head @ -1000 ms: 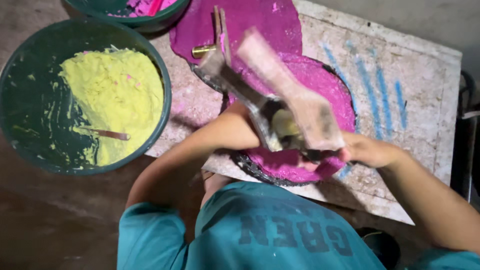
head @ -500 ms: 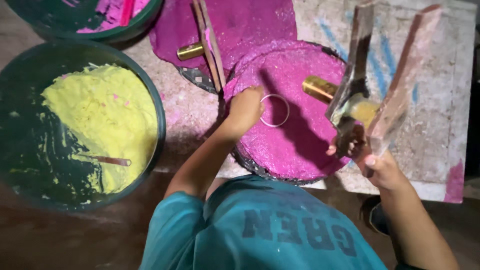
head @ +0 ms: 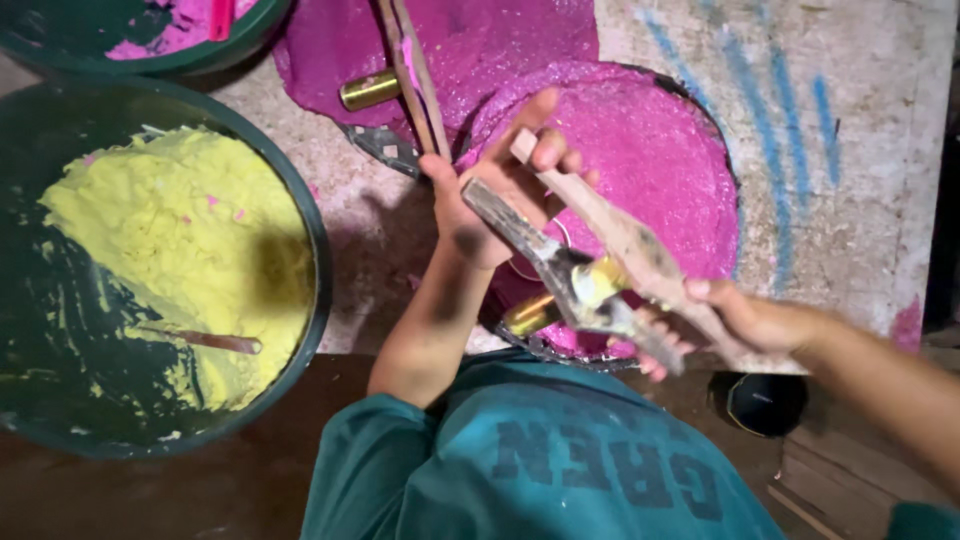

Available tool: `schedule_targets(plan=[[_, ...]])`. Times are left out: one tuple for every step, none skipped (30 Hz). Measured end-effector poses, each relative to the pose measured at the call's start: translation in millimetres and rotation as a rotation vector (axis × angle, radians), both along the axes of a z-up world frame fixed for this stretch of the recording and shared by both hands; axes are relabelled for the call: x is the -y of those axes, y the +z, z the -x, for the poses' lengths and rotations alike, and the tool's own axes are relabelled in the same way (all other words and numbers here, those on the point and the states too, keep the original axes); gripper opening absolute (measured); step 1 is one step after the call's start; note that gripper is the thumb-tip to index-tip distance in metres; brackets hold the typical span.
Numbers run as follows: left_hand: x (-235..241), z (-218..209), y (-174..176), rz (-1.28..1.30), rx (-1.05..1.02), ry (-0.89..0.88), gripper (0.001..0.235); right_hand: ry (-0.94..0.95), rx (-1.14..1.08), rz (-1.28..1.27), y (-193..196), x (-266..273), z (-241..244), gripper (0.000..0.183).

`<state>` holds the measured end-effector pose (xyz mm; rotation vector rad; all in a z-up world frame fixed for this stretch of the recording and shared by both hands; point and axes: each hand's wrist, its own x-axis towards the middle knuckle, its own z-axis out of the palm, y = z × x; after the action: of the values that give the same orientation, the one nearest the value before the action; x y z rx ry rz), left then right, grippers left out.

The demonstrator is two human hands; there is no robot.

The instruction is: The person arranges pink and yellow circular items on a pink sheet, then uses a wooden press tool to form yellow circles from a yellow paste onto the pink sheet. The person repeatedly scoops paste, presses it into shape, and places the formed circles on the sheet.

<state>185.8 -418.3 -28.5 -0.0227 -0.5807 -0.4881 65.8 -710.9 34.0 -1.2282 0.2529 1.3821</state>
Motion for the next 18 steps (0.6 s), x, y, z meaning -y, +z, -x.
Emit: schedule_targets(plan=[[2.7, 1.7, -1.8, 0.003, -0.104, 0.031, 0.078, 0.024, 0.009, 0.058, 7.3, 0.8, -12.6, 0.084], [6.5, 2.5, -5.4, 0.005, -0.208, 0.062, 0.063, 0.048, 0.018, 0.116, 13.0, 2.3, -25.8, 0.085], [10.5, 4.0, -10.7, 0.007, -0.317, 0.093, 0.051, 0.073, 0.021, 0.174, 18.1, 2.9, -34.6, 0.085], [13.6, 5.5, -16.6, 0.020, -0.370, 0.114, 0.045, 0.125, 0.061, 0.261, 21.7, 1.6, -40.4, 0.085], [16.1, 1.5, -22.3, 0.035, -0.413, 0.137, 0.039, 0.179, 0.111, 0.348, 24.0, -1.7, -48.3, 0.085], [17.3, -2.2, -27.8, 0.049, -0.456, 0.161, 0.034, 0.233, 0.161, 0.434, 25.8, -6.6, -54.7, 0.086], [16.3, -5.0, -33.5, 0.069, -0.451, 0.177, 0.034, 0.256, 0.181, 0.471, 26.6, -13.0, -58.5, 0.087], [13.3, -7.8, -39.1, 0.088, -0.447, 0.193, 0.034, 0.279, 0.201, 0.507, 26.9, -20.0, -61.2, 0.089], [9.4, -9.3, -44.1, 0.107, -0.443, 0.209, 0.034, 0.302, 0.221, 0.543, 27.2, -27.1, -62.4, 0.090], [4.9, -11.1, -48.6, 0.115, -0.423, 0.208, 0.034, 0.316, 0.248, 0.586, 27.0, -34.6, -62.7, 0.088], [-1.3, -13.1, -52.5, 0.120, -0.402, 0.208, 0.035, 0.330, 0.275, 0.628, 26.1, -42.5, -63.3, 0.087], [-6.6, -14.3, -55.9, 0.126, -0.381, 0.209, 0.035, 0.343, 0.304, 0.670, 25.6, -49.2, -63.6, 0.085], [-11.4, -14.8, -59.0, 0.132, -0.373, 0.200, 0.035, 0.346, 0.330, 0.645, 24.7, -55.1, -63.6, 0.085], [-15.2, -14.8, -61.9, 0.138, -0.365, 0.191, 0.034, 0.349, 0.357, 0.621, 23.8, -60.0, -63.5, 0.086], [-16.5, -13.5, -64.6, 0.145, -0.357, 0.183, 0.033, 0.353, 0.384, 0.598, 23.8, -63.0, -63.0, 0.086], [-15.6, -10.9, -67.1, 0.134, -0.377, 0.199, 0.032, 0.370, 0.379, 0.599, 24.4, -64.4, -62.7, 0.088], [-13.4, -8.8, -69.5, 0.123, -0.397, 0.216, 0.032, 0.389, 0.376, 0.601, 25.1, -65.1, -63.1, 0.090], [-10.2, -7.0, -71.8, 0.113, -0.416, 0.233, 0.031, 0.408, 0.373, 0.602, 26.2, -64.9, -63.8, 0.092]])
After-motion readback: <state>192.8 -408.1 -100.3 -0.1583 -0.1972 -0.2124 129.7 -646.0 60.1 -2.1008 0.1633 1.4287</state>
